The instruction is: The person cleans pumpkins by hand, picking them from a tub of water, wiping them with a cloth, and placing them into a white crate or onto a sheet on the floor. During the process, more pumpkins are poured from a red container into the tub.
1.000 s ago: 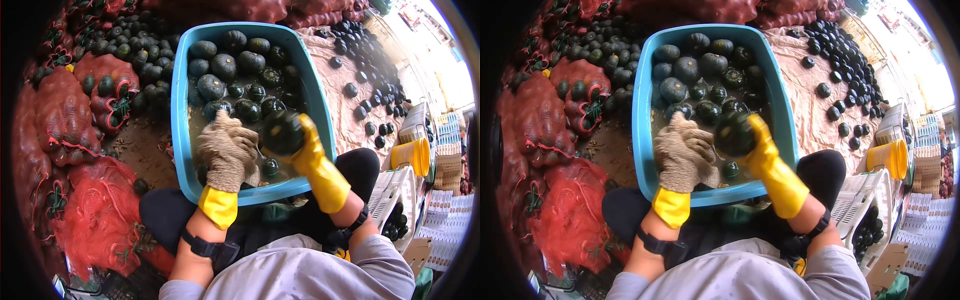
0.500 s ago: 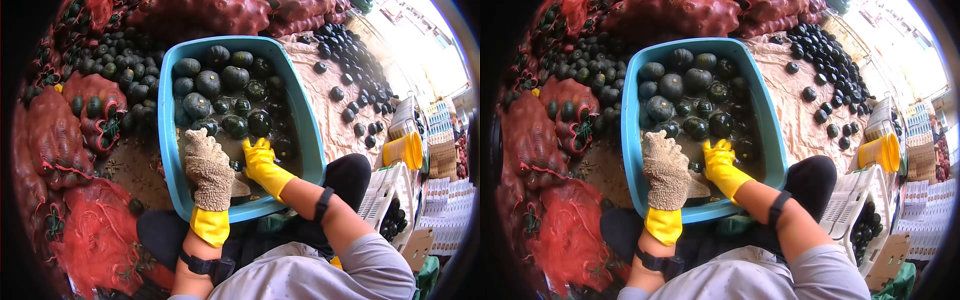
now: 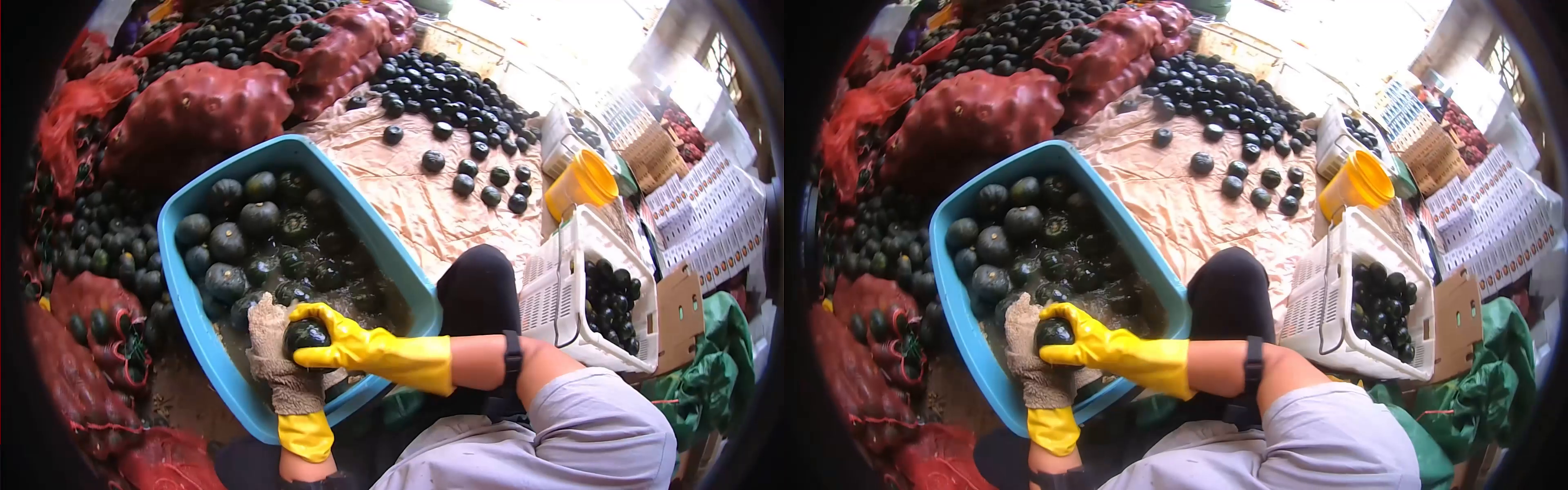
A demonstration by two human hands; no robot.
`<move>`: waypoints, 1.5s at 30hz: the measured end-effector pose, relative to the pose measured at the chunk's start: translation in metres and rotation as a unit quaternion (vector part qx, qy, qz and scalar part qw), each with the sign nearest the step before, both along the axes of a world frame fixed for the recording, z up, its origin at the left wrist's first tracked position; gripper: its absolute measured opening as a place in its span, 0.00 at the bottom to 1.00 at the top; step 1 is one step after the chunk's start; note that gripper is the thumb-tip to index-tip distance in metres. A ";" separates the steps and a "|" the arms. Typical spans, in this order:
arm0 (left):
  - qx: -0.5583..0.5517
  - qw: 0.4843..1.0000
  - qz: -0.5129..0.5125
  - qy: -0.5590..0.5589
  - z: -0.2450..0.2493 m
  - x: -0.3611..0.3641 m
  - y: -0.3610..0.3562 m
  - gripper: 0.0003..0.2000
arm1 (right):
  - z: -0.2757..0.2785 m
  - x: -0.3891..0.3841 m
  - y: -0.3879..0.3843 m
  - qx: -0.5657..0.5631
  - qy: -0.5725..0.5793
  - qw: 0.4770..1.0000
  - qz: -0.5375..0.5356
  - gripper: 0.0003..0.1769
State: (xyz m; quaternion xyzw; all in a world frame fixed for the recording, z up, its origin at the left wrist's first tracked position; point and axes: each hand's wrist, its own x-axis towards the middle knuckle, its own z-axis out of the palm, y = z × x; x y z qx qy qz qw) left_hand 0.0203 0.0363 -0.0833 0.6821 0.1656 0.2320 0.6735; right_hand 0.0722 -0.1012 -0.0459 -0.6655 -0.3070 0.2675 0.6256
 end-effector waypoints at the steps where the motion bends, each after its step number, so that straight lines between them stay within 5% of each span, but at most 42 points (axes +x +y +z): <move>1: -0.006 1.000 -0.003 0.011 0.005 -0.003 -0.014 0.23 | 0.006 0.008 0.003 -0.038 -0.039 0.998 -0.039 0.43; 2: -0.013 1.000 -0.006 0.022 0.015 -0.006 -0.028 0.25 | 0.012 0.013 0.007 -0.074 -0.075 0.991 -0.076 0.43; 3: 0.134 0.984 -0.049 0.107 0.028 -0.004 -0.038 0.29 | -0.016 0.023 0.021 -0.038 -0.169 0.969 -0.177 0.41; 5: 0.412 0.864 -0.122 0.262 0.074 -0.006 -0.052 0.38 | -0.020 0.027 0.023 -0.105 -0.074 0.969 -0.209 0.43; 7: 0.418 0.902 -0.034 0.100 0.091 -0.037 -0.045 0.36 | -0.010 -0.007 0.006 -0.048 -0.097 0.981 -0.162 0.42; 8: 0.463 0.881 -0.031 0.087 0.090 -0.037 -0.042 0.37 | -0.003 -0.029 -0.003 -0.052 -0.021 0.993 -0.102 0.43; 9: 0.507 0.858 -0.025 0.073 0.088 -0.037 -0.038 0.38 | -0.008 -0.034 -0.010 -0.007 -0.094 0.992 -0.081 0.44; 10: 0.464 0.878 -0.016 0.117 0.086 -0.035 -0.042 0.39 | -0.012 -0.033 -0.014 0.038 -0.167 0.983 -0.059 0.45; 11: 0.419 0.894 -0.008 0.162 0.083 -0.032 -0.046 0.41 | -0.003 -0.014 -0.015 0.011 -0.121 0.992 -0.039 0.45; 14: 0.179 0.964 -0.030 0.195 0.067 -0.027 -0.051 0.46 | -0.017 0.016 0.018 -0.086 -0.149 0.947 -0.270 0.41; 16: -0.132 0.986 -0.081 0.067 0.055 -0.022 -0.042 0.46 | 0.004 -0.002 0.005 -0.029 -0.106 0.981 -0.161 0.37; 17: -0.291 0.953 -0.083 0.003 0.049 -0.020 -0.037 0.46 | 0.013 -0.003 -0.002 -0.018 -0.055 0.996 -0.062 0.37; 18: -0.216 0.975 -0.048 -0.026 0.049 -0.018 -0.032 0.43 | 0.022 0.003 -0.008 -0.005 -0.005 0.999 0.038 0.37; 20: -0.148 0.988 0.000 -0.036 0.040 -0.012 -0.025 0.39 | 0.029 0.027 -0.006 -0.040 0.014 0.999 0.001 0.33; 22: -0.128 0.992 0.004 -0.019 0.036 -0.006 -0.018 0.34 | 0.016 0.008 0.015 0.018 -0.190 0.972 -0.136 0.31; 23: -0.099 0.995 0.003 -0.016 0.040 -0.006 -0.016 0.31 | 0.011 -0.008 0.021 -0.091 -0.295 0.944 -0.116 0.31; 24: 0.074 0.995 -0.058 0.024 0.055 -0.015 -0.010 0.29 | 0.019 -0.010 0.011 -0.056 -0.299 0.950 -0.073 0.31; 26: 0.433 0.894 -0.110 0.040 0.084 -0.035 0.002 0.24 | 0.034 -0.012 0.000 0.017 -0.270 0.962 -0.033 0.27; 27: 0.436 0.898 -0.064 0.014 0.069 -0.040 0.005 0.26 | 0.033 -0.014 -0.002 0.028 -0.244 0.968 -0.053 0.27; 28: 0.440 0.898 -0.020 -0.011 0.048 -0.046 0.006 0.28 | 0.038 -0.014 -0.002 0.068 0.029 0.995 -0.068 0.26; 29: 0.432 0.902 0.011 0.000 0.042 -0.049 -0.003 0.34 | 0.044 -0.013 0.004 0.093 0.301 0.946 -0.080 0.25; 30: 0.297 0.954 0.037 0.005 0.037 -0.041 -0.020 0.38 | 0.033 -0.013 0.015 0.141 0.311 0.924 -0.170 0.26; 32: 0.119 0.988 0.097 0.011 0.045 -0.032 -0.035 0.42 | 0.009 -0.002 0.017 0.083 0.201 0.960 -0.179 0.34; 33: 0.083 0.989 0.118 0.029 0.057 -0.030 -0.034 0.42 | 0.013 0.011 0.005 -0.021 -0.028 0.993 -0.112 0.38; 34: 0.182 0.978 0.099 0.036 0.060 -0.031 -0.022 0.39 | 0.021 0.022 -0.004 -0.120 -0.259 0.957 -0.040 0.43; 35: 0.279 0.956 0.086 0.037 0.062 -0.032 -0.010 0.36 | 0.030 0.024 -0.004 -0.141 -0.252 0.957 0.021 0.46; 36: 0.264 0.962 0.061 -0.022 0.039 -0.030 0.004 0.30 | 0.041 0.023 -0.005 -0.166 -0.244 0.952 0.086 0.49; 38: 0.249 0.967 0.002 0.049 0.060 -0.039 0.011 0.32 | 0.042 0.024 -0.010 -0.197 -0.151 0.962 0.109 0.49; 40: 0.335 0.938 -0.010 0.085 0.060 -0.046 0.013 0.34 | 0.046 0.031 -0.010 -0.231 0.147 0.952 0.135 0.45; 41: 0.423 0.902 0.013 0.086 0.045 -0.047 0.011 0.35 | 0.049 0.025 -0.013 -0.187 0.273 0.939 0.096 0.41; 42: 0.507 0.857 0.038 0.085 0.031 -0.048 0.007 0.36 | 0.018 0.003 -0.013 0.033 0.459 0.888 0.022 0.39; 44: 0.318 0.935 0.122 0.102 0.025 -0.040 -0.010 0.38 | -0.003 -0.006 0.008 0.015 0.508 0.851 -0.130 0.39; 45: 0.254 0.948 0.154 0.118 0.027 -0.031 -0.019 0.35 | 0.008 -0.002 0.003 -0.059 0.336 0.936 -0.090 0.41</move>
